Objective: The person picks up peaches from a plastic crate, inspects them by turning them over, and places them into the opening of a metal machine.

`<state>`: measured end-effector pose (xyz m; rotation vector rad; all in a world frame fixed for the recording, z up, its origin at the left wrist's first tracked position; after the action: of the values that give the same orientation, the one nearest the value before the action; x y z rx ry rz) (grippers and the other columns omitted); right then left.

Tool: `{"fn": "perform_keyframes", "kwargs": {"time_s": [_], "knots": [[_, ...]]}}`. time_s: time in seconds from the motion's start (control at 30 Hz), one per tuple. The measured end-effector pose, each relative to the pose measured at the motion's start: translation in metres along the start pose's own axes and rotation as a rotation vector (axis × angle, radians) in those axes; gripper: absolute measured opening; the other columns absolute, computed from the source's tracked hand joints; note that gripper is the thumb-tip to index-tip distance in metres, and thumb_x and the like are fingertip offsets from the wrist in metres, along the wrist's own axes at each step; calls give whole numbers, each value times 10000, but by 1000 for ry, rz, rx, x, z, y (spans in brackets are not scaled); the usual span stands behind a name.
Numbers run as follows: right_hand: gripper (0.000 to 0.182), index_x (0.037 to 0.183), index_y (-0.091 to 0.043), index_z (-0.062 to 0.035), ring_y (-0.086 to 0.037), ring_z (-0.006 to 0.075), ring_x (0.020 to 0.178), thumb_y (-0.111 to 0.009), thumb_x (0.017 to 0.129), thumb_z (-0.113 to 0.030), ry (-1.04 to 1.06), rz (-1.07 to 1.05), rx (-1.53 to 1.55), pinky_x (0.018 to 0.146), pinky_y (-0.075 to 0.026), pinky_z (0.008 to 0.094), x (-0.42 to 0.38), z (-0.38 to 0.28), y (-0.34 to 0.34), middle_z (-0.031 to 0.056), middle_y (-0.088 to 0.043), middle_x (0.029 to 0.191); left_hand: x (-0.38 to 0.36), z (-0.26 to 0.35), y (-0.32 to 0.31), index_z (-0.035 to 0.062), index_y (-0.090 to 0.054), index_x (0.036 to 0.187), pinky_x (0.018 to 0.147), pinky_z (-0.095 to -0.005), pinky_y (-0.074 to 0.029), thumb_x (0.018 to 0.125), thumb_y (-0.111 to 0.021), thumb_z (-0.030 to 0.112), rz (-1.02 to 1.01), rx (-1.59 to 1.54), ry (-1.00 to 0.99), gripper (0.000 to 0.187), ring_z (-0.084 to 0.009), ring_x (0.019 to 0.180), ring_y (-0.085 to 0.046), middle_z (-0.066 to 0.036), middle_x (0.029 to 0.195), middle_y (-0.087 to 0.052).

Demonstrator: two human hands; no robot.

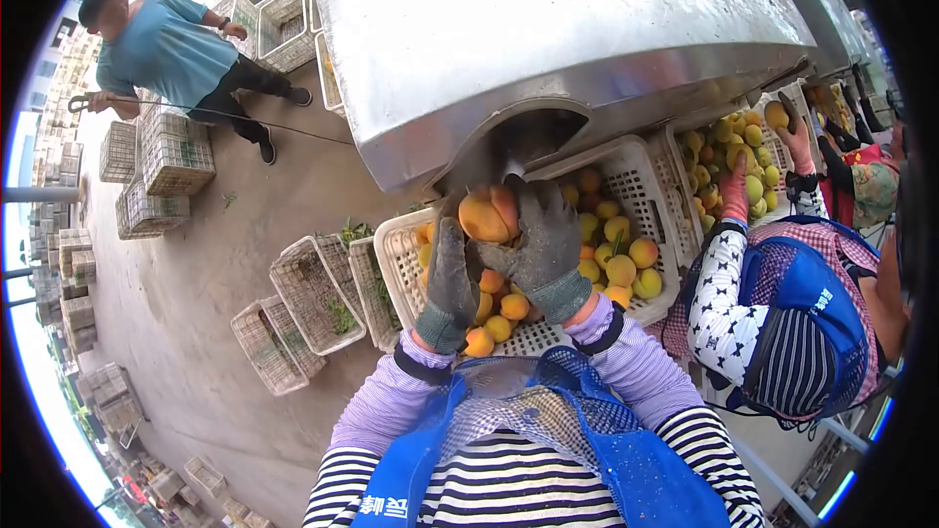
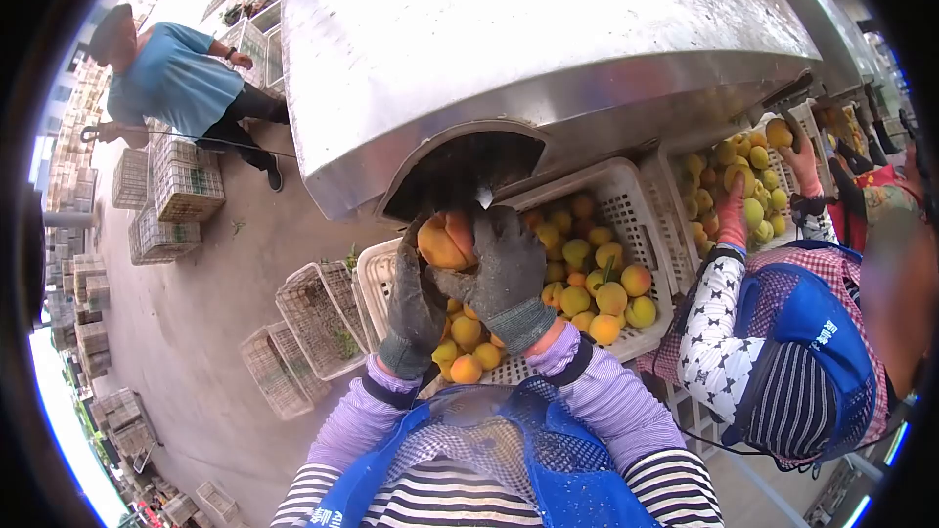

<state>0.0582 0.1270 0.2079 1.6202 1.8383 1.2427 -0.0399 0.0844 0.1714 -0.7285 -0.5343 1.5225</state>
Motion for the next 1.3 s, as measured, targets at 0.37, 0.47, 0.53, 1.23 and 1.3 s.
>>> {"fn": "perform_keyframes", "kwargs": {"time_s": [0.37,0.47,0.53,1.23,1.3], "knots": [[399,1039,-680,-95,-660,318,849,-789,779,-377,-32,40,174,751,-526,440,78,45,-9,126,-682,988,-13,-99,129,86,-475,1397,939,-399,-482,1032,-436,279,461,334,271,416,-243,1151,-555,-135,1346,-533],[282,1046,-670,-69,-651,327,921,-722,829,-242,-260,96,317,780,-518,442,12,131,-6,159,-670,986,34,-152,111,87,-456,1418,1069,-419,-410,934,-493,121,-30,1579,-61,487,-324,1319,-456,-182,1392,-490],[283,1154,-624,-5,-647,326,956,-620,883,-87,-336,24,115,786,-506,444,-32,200,-52,199,-649,1038,64,-198,113,88,-486,1399,1087,-426,-394,918,-513,112,-173,1979,-135,481,-336,1334,-448,-191,1388,-495],[724,1461,-428,-52,-480,267,1311,-727,815,-182,-467,-511,1430,1097,-390,378,-58,126,-48,131,-483,1441,8,-179,148,34,-567,1294,959,-390,-506,802,-768,247,-61,186,678,573,-275,1107,-616,-122,1216,-635],[689,1451,-445,-42,-478,257,1311,-720,837,-191,-340,-544,1330,1103,-385,370,-61,101,-41,131,-488,1439,-4,-127,76,40,-512,1364,1002,-377,-483,811,-764,228,-71,147,556,637,-245,1176,-577,-126,1278,-595]]}}
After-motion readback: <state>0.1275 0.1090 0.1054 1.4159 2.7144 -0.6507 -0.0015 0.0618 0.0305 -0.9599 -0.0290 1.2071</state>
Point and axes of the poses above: each hand's wrist, its own x-axis towards the middle knuckle, its own y-axis out of the back of the hand, z = x × y, the point moved 9 cm from there along x, towards the middle knuckle
